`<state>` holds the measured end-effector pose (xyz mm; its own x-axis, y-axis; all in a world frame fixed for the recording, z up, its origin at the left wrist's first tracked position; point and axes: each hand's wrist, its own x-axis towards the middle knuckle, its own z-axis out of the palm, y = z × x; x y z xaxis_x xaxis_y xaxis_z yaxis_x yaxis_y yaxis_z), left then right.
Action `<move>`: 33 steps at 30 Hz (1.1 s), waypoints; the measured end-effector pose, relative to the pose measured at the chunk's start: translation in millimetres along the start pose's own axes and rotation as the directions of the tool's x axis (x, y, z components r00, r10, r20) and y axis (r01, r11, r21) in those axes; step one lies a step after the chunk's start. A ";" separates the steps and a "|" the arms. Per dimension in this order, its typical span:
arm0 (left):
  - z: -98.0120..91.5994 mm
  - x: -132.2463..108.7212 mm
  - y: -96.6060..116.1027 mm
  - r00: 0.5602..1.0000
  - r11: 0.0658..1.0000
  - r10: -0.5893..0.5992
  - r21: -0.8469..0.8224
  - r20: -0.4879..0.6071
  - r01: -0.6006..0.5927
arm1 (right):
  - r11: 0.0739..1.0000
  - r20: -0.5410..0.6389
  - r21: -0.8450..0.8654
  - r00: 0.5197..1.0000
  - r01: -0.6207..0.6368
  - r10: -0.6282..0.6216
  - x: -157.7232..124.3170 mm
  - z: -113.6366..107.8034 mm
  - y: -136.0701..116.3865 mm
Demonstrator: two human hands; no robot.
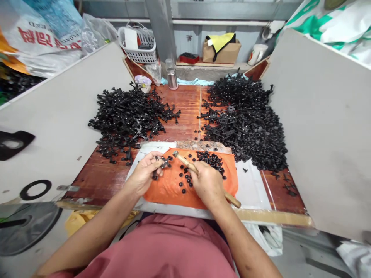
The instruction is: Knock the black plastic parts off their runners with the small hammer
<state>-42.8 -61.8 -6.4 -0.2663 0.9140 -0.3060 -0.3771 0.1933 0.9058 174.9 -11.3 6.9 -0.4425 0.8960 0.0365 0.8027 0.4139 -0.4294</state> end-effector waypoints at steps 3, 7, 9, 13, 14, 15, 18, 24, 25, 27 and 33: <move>-20.8 -5.6 -5.2 0.998 0.999 0.005 -0.045 -0.063 -0.008 | 0.998 0.022 -0.062 1.000 -0.001 0.002 6.2 2.6 -2.2; -36.3 -16.2 -11.5 0.995 0.997 -0.016 -0.081 -0.094 0.008 | 0.988 0.035 -0.153 0.999 -0.016 0.022 12.3 7.2 -9.3; -38.4 -19.9 -12.9 0.995 0.996 -0.025 -0.083 -0.095 0.018 | 0.983 0.041 -0.183 0.999 -0.024 0.032 12.6 8.4 -10.7; -36.4 -24.1 -11.3 0.995 0.996 -0.031 -0.087 -0.099 0.023 | 0.979 0.039 -0.196 0.997 -0.052 0.061 7.7 6.8 -5.7; -35.1 -25.1 -10.3 0.995 0.996 -0.033 -0.085 -0.097 0.024 | 0.981 0.033 -0.187 0.997 -0.059 0.066 5.8 5.4 -3.2; -33.5 -26.4 -9.3 0.995 0.996 -0.036 -0.085 -0.092 0.028 | 0.982 0.024 -0.174 0.997 -0.067 0.072 3.8 3.7 -0.5; -26.4 -30.7 -7.1 0.997 0.993 -0.064 -0.100 -0.042 0.060 | 0.987 -0.026 -0.127 0.995 -0.097 0.095 -1.5 -2.7 6.7; 5.5 -37.5 -6.7 0.990 0.983 -0.116 -0.135 0.081 0.127 | 0.903 -0.016 0.429 1.000 -0.015 0.025 -12.5 -7.6 -7.8; 12.3 -38.4 -7.2 0.990 0.982 -0.104 -0.148 0.091 0.117 | 0.869 0.030 0.494 1.000 -0.006 -0.010 -14.7 -6.4 -13.7; 24.3 -40.6 -8.7 0.993 0.982 -0.066 -0.171 0.095 0.082 | 0.825 0.095 0.565 0.994 -0.009 -0.054 -18.6 -3.3 -24.7; 20.8 -48.4 -5.2 0.983 0.996 -0.087 0.049 0.161 0.080 | 0.836 0.050 0.545 0.998 -0.066 0.047 -22.1 -1.8 -26.8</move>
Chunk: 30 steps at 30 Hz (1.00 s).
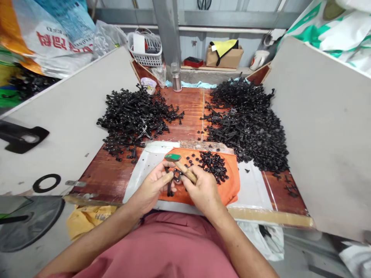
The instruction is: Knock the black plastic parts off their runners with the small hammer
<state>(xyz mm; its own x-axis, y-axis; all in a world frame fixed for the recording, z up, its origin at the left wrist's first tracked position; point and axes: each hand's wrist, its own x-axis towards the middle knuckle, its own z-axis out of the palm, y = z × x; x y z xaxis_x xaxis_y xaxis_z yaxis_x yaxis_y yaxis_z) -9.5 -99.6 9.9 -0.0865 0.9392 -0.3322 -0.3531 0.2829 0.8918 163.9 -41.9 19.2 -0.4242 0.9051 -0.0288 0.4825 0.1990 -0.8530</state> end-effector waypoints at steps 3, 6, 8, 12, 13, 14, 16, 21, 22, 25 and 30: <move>-20.0 -6.4 11.6 0.973 0.899 0.206 0.414 -0.105 -0.146 | 1.000 -0.007 -0.008 1.000 -0.011 0.011 1.4 -9.3 3.2; -30.4 -10.5 24.2 0.828 0.593 0.555 0.737 -0.082 -0.324 | 0.999 0.056 0.041 0.998 -0.026 0.024 1.9 -12.1 3.0; -26.6 -12.1 27.1 0.797 0.440 0.592 0.782 0.117 -0.442 | 0.996 0.107 0.082 0.994 -0.030 0.021 1.9 -8.8 1.6; -8.9 -11.3 15.4 0.868 0.564 0.335 0.660 0.367 -0.496 | 0.987 0.130 0.159 0.991 -0.014 -0.007 2.0 -0.6 -2.2; -6.6 -9.3 11.2 0.894 0.628 0.283 0.638 0.347 -0.446 | 0.984 0.135 0.179 0.991 -0.014 -0.011 1.6 -0.6 -2.8; -6.1 -6.2 7.6 0.918 0.673 0.250 0.626 0.308 -0.394 | 0.981 0.142 0.193 0.990 -0.016 -0.011 0.7 -2.0 -2.8; -10.5 3.4 3.7 0.948 0.695 0.228 0.645 0.224 -0.320 | 0.983 0.133 0.185 0.991 -0.020 -0.005 -2.8 -8.8 0.8; -29.2 36.5 8.2 0.960 0.585 0.260 0.773 0.107 -0.244 | 0.991 -0.067 0.094 0.992 -0.097 0.103 -25.9 -39.4 41.7; -30.1 42.0 9.0 0.957 0.561 0.269 0.790 0.107 -0.246 | 0.988 -0.089 0.082 0.986 -0.134 0.141 -32.4 -45.5 53.8; -25.4 54.5 8.3 0.948 0.483 0.295 0.838 0.115 -0.252 | 0.968 -0.184 0.068 0.951 -0.240 0.248 -52.3 -59.7 87.1; -12.8 67.3 4.1 0.967 0.309 0.233 0.935 0.104 -0.175 | 0.955 -0.259 0.048 0.919 -0.293 0.296 -74.9 -66.3 114.8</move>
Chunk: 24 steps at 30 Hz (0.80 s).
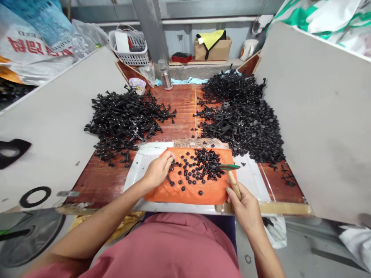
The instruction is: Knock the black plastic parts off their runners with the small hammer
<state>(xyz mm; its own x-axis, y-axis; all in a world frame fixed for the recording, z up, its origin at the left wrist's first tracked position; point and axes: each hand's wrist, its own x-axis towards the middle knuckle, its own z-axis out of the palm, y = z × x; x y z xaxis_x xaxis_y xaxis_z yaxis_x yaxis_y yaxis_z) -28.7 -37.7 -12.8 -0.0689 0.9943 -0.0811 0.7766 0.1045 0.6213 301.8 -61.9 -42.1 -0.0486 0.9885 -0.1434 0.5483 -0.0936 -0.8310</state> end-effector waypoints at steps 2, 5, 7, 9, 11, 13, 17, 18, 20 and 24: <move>1.7 3.3 1.4 0.999 0.996 -0.034 0.089 0.026 0.032 | 1.000 -0.001 0.002 1.000 -0.011 0.011 -2.7 1.1 4.9; 2.5 6.4 2.6 0.997 0.985 -0.068 0.160 0.038 0.061 | 1.000 0.011 0.008 1.000 -0.028 0.028 -3.7 5.2 8.6; 2.4 7.2 3.4 0.996 0.980 -0.076 0.185 0.044 0.067 | 0.999 0.026 0.022 0.999 -0.046 0.045 -3.1 7.5 9.4; 2.3 7.5 4.5 0.995 0.975 -0.082 0.212 0.057 0.068 | 0.997 0.030 0.041 0.998 -0.065 0.063 -2.5 8.6 9.4; 2.4 7.5 5.9 0.993 0.968 -0.088 0.242 0.076 0.067 | 0.995 0.024 0.056 0.997 -0.078 0.077 -2.4 8.8 9.2; 3.1 7.6 7.4 0.991 0.959 -0.102 0.275 0.092 0.073 | 0.994 0.019 0.063 0.996 -0.084 0.083 -2.7 8.6 9.8; 6.0 9.3 9.7 0.989 0.944 -0.126 0.317 0.079 0.095 | 0.995 0.031 0.055 0.996 -0.085 0.083 -3.5 9.2 13.5; 6.8 9.9 9.9 0.990 0.944 -0.124 0.317 0.073 0.094 | 0.995 0.034 0.053 0.996 -0.086 0.084 -3.6 9.5 14.5; 7.9 10.6 9.9 0.991 0.944 -0.114 0.318 0.066 0.088 | 0.995 0.036 0.050 0.995 -0.090 0.089 -3.9 10.0 15.7; 8.8 10.7 8.6 0.993 0.948 -0.099 0.309 0.061 0.075 | 0.994 0.038 0.042 0.995 -0.096 0.095 -3.6 10.0 15.9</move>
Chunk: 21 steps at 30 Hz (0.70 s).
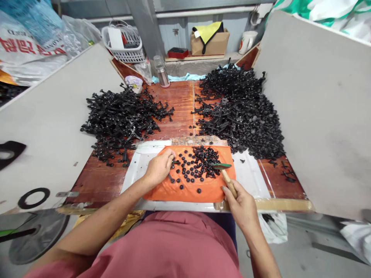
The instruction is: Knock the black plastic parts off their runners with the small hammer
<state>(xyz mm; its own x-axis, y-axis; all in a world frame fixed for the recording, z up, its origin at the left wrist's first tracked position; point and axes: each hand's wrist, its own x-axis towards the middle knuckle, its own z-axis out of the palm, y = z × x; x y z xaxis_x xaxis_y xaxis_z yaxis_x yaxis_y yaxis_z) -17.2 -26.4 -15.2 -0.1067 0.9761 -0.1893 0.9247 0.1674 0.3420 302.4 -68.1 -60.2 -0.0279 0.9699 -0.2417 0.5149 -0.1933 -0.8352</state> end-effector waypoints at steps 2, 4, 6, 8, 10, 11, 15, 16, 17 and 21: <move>0.6 0.1 -1.4 1.000 0.999 0.005 -0.032 -0.008 -0.005 | 1.000 -0.007 -0.006 1.000 0.002 -0.002 0.4 -0.3 0.1; 1.1 0.6 -3.6 0.999 0.996 0.014 -0.082 -0.029 -0.016 | 1.000 -0.008 -0.014 1.000 0.010 -0.010 0.7 -0.5 0.7; 1.2 1.2 -6.1 0.998 0.991 0.023 -0.132 -0.054 -0.030 | 1.000 -0.005 -0.024 1.000 0.017 -0.017 1.1 -0.5 1.4; 0.7 1.5 -8.3 0.997 0.985 0.028 -0.165 -0.065 -0.039 | 0.999 -0.008 -0.032 1.000 0.021 -0.021 1.3 -0.4 1.7; 0.2 1.5 -9.3 0.998 0.984 0.028 -0.176 -0.065 -0.039 | 0.999 -0.017 -0.037 0.999 0.026 -0.027 1.4 -0.3 1.4; 0.0 1.3 -9.2 0.998 0.984 0.027 -0.172 -0.061 -0.037 | 0.999 -0.021 -0.037 0.999 0.030 -0.031 1.5 -0.4 1.2; 0.5 -0.2 -5.7 0.999 0.997 0.006 -0.082 -0.036 -0.009 | 0.998 -0.023 -0.046 0.999 0.033 -0.034 1.5 -0.3 2.2; 0.7 -0.7 -4.3 1.000 0.999 0.001 -0.046 -0.028 -0.002 | 0.998 -0.022 -0.048 0.999 0.032 -0.033 1.6 0.0 3.0; 0.8 -1.3 -2.9 1.000 1.000 -0.003 -0.011 -0.019 0.003 | 0.998 -0.020 -0.050 0.999 0.032 -0.033 1.7 0.3 3.9; -0.7 -2.9 1.2 1.000 0.995 -0.029 0.100 0.003 0.028 | 0.998 -0.026 -0.052 0.999 0.035 -0.036 2.0 1.5 5.7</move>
<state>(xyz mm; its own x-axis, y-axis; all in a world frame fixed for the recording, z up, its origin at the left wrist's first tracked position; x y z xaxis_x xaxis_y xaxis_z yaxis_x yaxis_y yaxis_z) -16.0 -28.9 -13.6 -0.1323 0.9705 -0.2017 0.9531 0.1804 0.2430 303.9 -67.5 -66.2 -0.0243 0.9799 -0.1981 0.5577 -0.1512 -0.8161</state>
